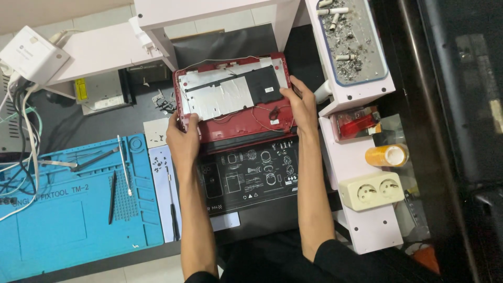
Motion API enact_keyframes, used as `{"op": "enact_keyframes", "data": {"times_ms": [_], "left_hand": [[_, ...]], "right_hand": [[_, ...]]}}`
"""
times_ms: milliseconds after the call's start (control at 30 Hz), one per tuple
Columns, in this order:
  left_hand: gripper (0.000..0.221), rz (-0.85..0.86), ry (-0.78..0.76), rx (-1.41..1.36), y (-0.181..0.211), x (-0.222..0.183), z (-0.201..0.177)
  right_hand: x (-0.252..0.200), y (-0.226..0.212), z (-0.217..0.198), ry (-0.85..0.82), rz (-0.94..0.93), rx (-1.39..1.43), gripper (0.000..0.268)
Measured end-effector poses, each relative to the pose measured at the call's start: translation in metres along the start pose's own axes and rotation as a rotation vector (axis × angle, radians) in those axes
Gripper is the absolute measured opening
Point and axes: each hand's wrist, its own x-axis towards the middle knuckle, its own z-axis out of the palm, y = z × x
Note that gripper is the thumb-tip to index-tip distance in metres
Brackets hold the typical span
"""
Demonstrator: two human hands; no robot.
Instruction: Repairing and disassembling laptop computers on a professional workbench.
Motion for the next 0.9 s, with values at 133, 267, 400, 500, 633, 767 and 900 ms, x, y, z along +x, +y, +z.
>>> {"op": "enact_keyframes", "data": {"times_ms": [133, 267, 400, 500, 633, 767, 900], "left_hand": [[0.059, -0.012, -0.013, 0.030, 0.017, 0.007, 0.000], [0.060, -0.163, -0.072, -0.006, 0.035, 0.007, -0.001], [0.056, 0.105, -0.017, 0.095, -0.006, 0.019, 0.009], [0.057, 0.187, 0.022, 0.158, -0.017, 0.019, 0.011], [0.047, 0.617, 0.254, 0.312, 0.016, -0.033, -0.001], [0.033, 0.217, 0.085, 0.066, 0.053, -0.084, -0.014], [0.024, 0.227, -0.031, -0.111, 0.060, -0.115, -0.014]], "right_hand": [[0.015, 0.005, 0.001, -0.021, 0.019, 0.018, 0.073], [0.023, 0.021, 0.000, -0.033, 0.010, 0.009, 0.073], [0.021, 0.025, 0.004, -0.054, -0.038, -0.037, 0.073], [0.012, 0.020, 0.009, -0.026, -0.099, -0.108, 0.074], [-0.028, -0.005, 0.020, 0.080, -0.296, -0.237, 0.067], [-0.083, -0.038, 0.028, 0.065, -0.358, -0.182, 0.033], [-0.115, -0.035, 0.025, -0.049, -0.038, -0.192, 0.031]]}}
